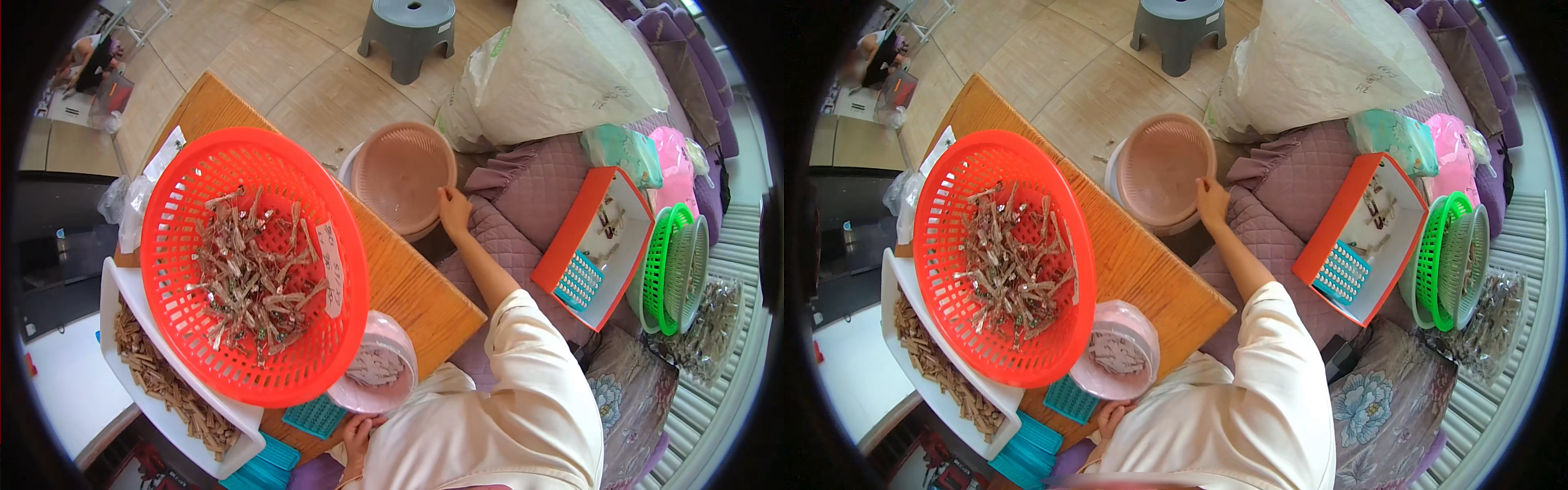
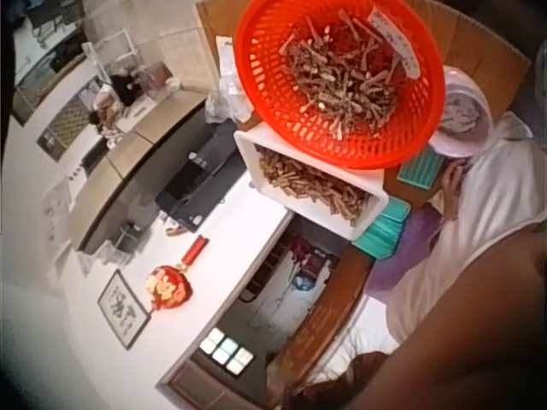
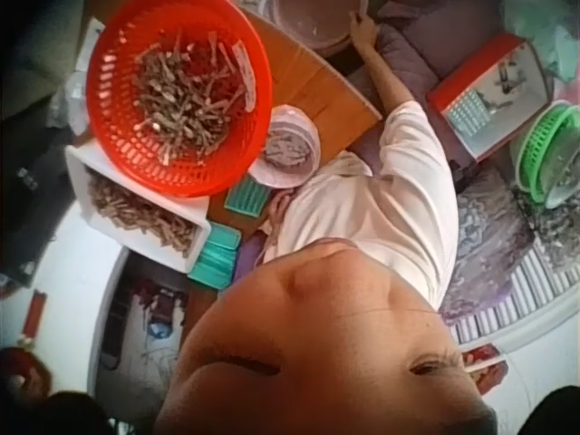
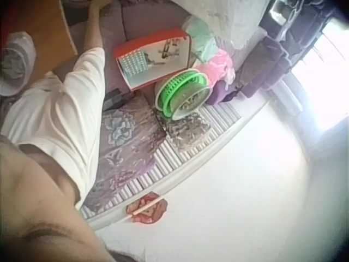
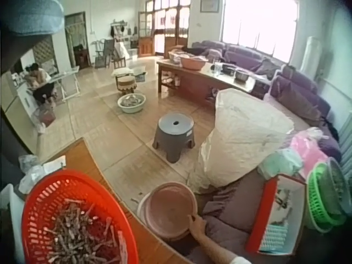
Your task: The person assembles small cylinders into plastic molds by hand, then organizes the materials into baskets and plastic containers.
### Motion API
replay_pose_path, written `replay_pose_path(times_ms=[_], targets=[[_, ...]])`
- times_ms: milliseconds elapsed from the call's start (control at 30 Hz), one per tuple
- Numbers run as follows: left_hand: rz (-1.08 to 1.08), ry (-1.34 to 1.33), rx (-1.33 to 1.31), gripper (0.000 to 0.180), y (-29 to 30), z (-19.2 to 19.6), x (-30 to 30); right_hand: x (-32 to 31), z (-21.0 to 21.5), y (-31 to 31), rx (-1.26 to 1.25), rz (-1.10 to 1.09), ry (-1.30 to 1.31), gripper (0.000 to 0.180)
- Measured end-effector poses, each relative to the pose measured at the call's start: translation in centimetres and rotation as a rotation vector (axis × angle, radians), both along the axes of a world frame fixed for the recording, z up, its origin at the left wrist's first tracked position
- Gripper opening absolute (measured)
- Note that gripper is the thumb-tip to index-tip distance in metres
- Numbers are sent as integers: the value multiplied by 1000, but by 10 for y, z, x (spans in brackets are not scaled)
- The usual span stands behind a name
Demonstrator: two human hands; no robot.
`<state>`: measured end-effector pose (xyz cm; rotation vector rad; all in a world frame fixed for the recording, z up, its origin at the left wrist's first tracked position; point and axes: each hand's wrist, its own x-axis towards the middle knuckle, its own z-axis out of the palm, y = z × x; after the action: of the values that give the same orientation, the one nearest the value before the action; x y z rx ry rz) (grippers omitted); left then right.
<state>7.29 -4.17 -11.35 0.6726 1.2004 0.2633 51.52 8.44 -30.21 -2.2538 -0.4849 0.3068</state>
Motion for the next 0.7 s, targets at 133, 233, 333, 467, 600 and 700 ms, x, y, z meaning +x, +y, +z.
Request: replay_pose_path(times_ms=[133, 233, 333, 467, 600, 700], targets=[[-16, 28, 73, 18, 3, 3, 9, 12, 100, -30, 301, -44, -274, 9], [45, 19, 89, 17, -3, -1, 10, 18, 187, -71, 438, -121, -523, 5], [35, 33, 125, 16, -4, 4, 15, 13, 251, -133, 506, -330, -578, 11], [-194, -13, 267, 16, -5, 2, 11, 11, 283, -234, 695, -418, -468, 24], [-405, -37, 460, 21, -9, -1, 2, 2, 284, -328, 769, -408, -17, 15], [-402, 3, 419, 24, -11, 8, 9, -14, 270, -366, 430, -176, 180, 15]])
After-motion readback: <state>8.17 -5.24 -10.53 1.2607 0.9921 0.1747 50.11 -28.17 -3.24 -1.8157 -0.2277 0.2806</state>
